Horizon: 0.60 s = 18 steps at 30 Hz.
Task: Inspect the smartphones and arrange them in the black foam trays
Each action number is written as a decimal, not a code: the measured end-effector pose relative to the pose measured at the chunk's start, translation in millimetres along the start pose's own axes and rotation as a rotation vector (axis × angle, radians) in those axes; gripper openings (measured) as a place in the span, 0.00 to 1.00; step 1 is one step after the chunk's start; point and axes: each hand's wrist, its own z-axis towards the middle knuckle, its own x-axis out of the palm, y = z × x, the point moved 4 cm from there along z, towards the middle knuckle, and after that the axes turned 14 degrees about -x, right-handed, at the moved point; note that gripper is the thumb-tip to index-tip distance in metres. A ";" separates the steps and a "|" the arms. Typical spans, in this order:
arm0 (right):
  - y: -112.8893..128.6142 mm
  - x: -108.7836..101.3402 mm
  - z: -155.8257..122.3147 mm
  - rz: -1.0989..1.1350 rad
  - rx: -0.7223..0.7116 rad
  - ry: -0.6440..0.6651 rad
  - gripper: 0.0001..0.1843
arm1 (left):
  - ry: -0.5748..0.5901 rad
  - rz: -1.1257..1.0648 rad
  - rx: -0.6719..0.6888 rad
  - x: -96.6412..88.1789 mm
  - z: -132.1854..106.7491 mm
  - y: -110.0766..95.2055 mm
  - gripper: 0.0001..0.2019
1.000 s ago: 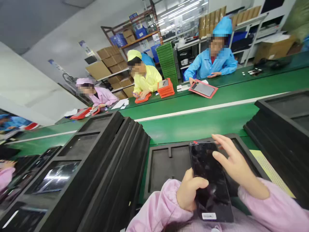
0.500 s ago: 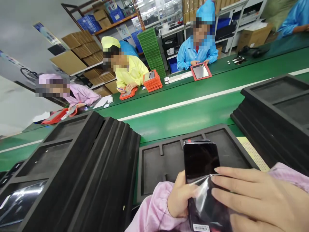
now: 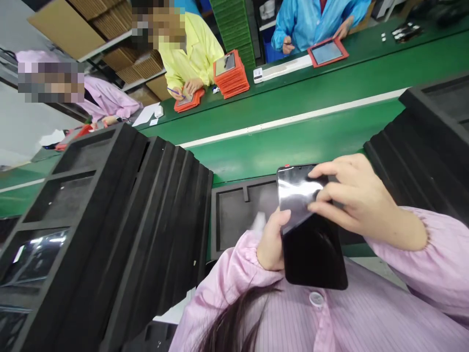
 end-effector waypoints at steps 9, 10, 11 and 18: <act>-11.1 31.8 -40.7 0.535 0.818 0.044 0.12 | 0.037 -0.002 -0.016 -12.6 10.2 4.0 0.07; -6.6 34.9 -46.2 0.662 0.885 0.153 0.13 | -0.011 0.014 -0.012 -16.2 12.1 5.6 0.09; -2.1 35.9 -50.7 0.771 0.935 0.219 0.13 | -0.046 0.026 -0.020 -19.4 15.2 7.6 0.10; -24.0 -13.8 -93.0 0.598 1.340 -0.131 0.10 | -0.159 0.123 -0.144 -31.8 44.5 19.7 0.23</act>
